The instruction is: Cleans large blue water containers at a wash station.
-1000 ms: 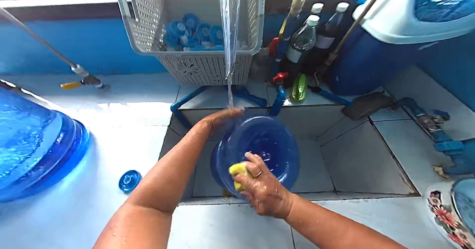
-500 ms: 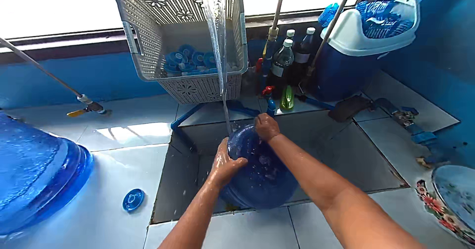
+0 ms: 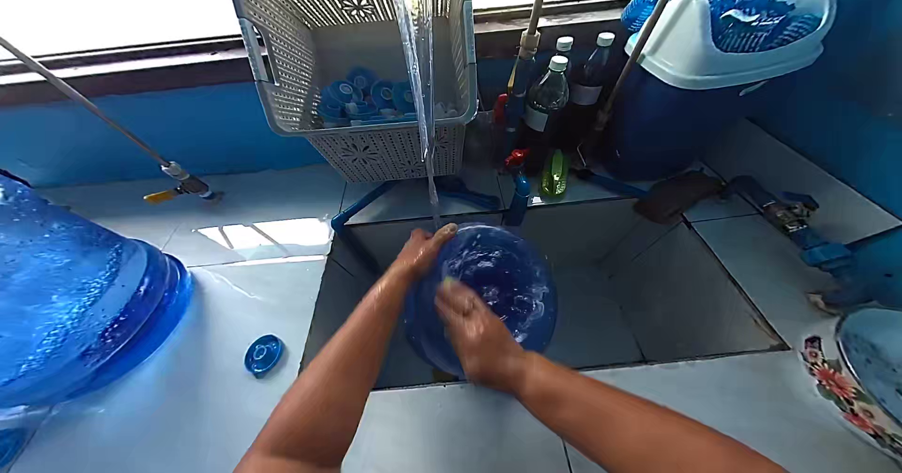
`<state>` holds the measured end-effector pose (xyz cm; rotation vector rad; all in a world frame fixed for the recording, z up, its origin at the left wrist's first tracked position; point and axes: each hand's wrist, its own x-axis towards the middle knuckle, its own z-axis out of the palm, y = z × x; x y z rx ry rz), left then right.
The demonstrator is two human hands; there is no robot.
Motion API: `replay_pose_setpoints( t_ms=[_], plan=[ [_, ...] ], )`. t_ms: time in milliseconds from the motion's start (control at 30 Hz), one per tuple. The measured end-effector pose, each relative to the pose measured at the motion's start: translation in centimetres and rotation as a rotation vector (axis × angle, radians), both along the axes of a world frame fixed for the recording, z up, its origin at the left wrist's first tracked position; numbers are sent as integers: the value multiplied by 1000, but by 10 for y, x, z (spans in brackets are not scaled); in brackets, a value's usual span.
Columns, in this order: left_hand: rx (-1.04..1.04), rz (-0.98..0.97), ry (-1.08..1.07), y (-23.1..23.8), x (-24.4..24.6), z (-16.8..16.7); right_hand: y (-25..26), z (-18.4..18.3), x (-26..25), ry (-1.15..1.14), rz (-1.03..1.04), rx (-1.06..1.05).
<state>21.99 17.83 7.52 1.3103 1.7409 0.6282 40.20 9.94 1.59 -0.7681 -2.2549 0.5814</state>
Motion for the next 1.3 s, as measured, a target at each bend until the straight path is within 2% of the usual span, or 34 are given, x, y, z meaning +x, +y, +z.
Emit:
replay_pose_setpoints(
  t_ms=[67,100,167,233,267,333,400,467,533,567,633,700,733,767,800,900,967,1067,1133,1233,1300],
  plan=[
    [-57,-239,29,28,-22,8,-10,-5,27,33,210,55],
    [-56,-262,15,28,-25,6,7,-5,45,-17,167,64],
    [23,-174,-116,10,-10,-6,67,2,72,-212,-119,-51],
    [69,-71,-186,-21,27,-13,113,5,56,-261,-369,-183],
    [112,-18,-166,-33,45,-18,119,10,35,-230,-391,-206],
    [236,104,-116,-54,64,-31,108,24,-5,-147,-214,-136],
    [270,187,-129,-74,66,-34,111,35,-6,-168,-85,-117],
    [232,240,-180,-88,65,-32,130,35,18,-278,-311,-220],
    [211,251,-187,-82,61,-27,136,25,27,-280,-560,-292],
    [190,229,-156,-68,56,-23,121,20,22,-245,-564,-257],
    [90,111,-82,-25,43,-7,56,3,9,-117,-343,-110],
    [-40,-170,23,27,19,4,-9,-9,12,56,-14,65],
    [-78,-307,48,44,8,9,-21,-11,25,93,130,105],
    [-94,-390,46,52,1,12,-18,-14,42,93,189,122],
    [-82,-417,16,51,-3,10,-3,-16,62,54,139,123],
    [-10,-286,-80,21,14,-6,85,-7,90,-199,-258,-116],
    [20,-179,-44,-3,38,-10,120,6,54,-275,-380,-241],
    [162,-20,-2,-27,48,-21,126,40,-16,-282,-108,-106],
    [158,40,-4,-45,43,-17,142,60,-22,-398,-22,-268],
    [173,174,-66,-70,38,-19,183,51,24,-408,-208,-585],
    [273,322,-145,-86,33,-27,172,27,61,-219,-314,-692]
  ],
)
